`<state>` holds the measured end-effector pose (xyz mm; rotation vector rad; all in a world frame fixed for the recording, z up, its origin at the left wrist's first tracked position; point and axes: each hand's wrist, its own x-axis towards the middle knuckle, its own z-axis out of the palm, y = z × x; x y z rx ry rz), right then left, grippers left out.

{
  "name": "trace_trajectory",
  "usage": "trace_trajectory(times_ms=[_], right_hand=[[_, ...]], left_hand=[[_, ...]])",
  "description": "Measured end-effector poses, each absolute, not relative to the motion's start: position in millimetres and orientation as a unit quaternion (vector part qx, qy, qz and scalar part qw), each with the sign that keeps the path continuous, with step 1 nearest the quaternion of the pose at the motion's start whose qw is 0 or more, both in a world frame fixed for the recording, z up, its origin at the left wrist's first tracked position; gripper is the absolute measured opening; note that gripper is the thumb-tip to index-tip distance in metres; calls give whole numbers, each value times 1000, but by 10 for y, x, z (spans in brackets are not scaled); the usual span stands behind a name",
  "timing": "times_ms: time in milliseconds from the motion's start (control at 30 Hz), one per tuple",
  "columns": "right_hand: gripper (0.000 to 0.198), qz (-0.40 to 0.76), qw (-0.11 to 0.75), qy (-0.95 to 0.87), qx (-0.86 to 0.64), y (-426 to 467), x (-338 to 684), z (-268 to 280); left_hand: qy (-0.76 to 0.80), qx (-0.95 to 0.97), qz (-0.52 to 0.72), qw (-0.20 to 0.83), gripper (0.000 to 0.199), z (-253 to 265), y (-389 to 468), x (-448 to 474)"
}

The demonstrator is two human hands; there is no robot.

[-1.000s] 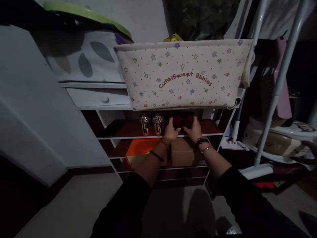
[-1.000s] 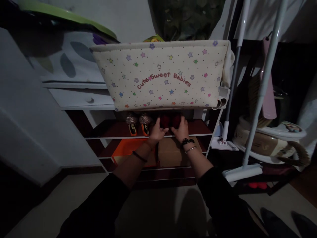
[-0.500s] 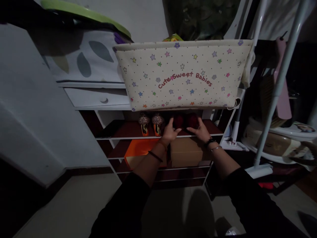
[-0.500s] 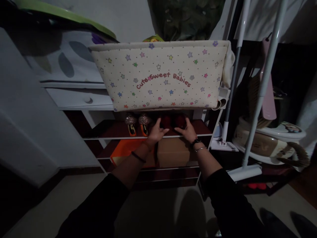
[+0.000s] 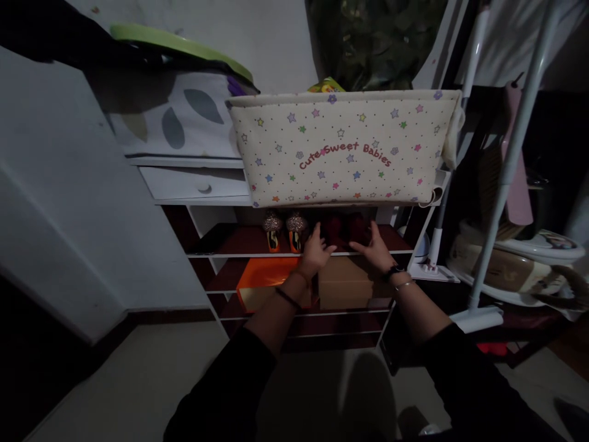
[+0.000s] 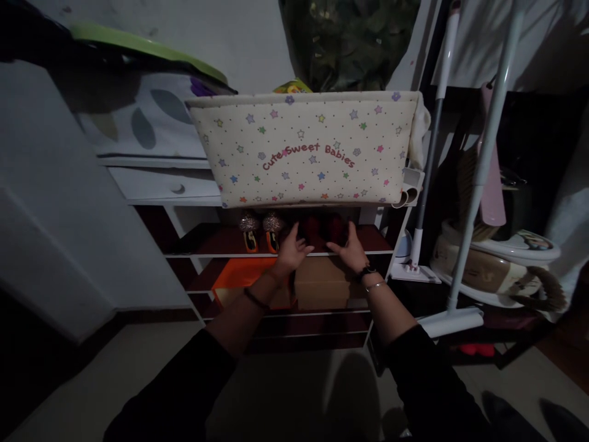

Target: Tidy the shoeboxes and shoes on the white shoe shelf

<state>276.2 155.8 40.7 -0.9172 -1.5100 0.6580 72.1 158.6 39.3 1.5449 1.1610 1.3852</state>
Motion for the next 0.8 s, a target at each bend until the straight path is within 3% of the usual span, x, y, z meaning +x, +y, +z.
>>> trace_trajectory(times_ms=[67,133,267,367,467,567,800], right_hand=[[103,280,620,-611,-405,1263,2762,399],[82,269,643,-589,-409,837,2723,289],[51,350,630,-548,-425,-117,2439,-413],[56,503,585,-442,-457,-602,2094,-1099],[71,637,535,-250,-496,-760,1806,-1391],[82,677,561,-222,-422,-647,1665,-1076],[112,670,590,-440,-98,-462,1622,475]], left_hand=[[408,634,567,333,89,288,1330,620],[356,687,572,273,72,84,923,493],[381,708,541,247,50,-661,-10,277],[424,648,512,371,52,-1258,-417,193],[485,547,494,472,60,-1479,-503,163],[433,511,514,536,72,-1172,-438,165],[99,506,596,615,111,345,-488,57]])
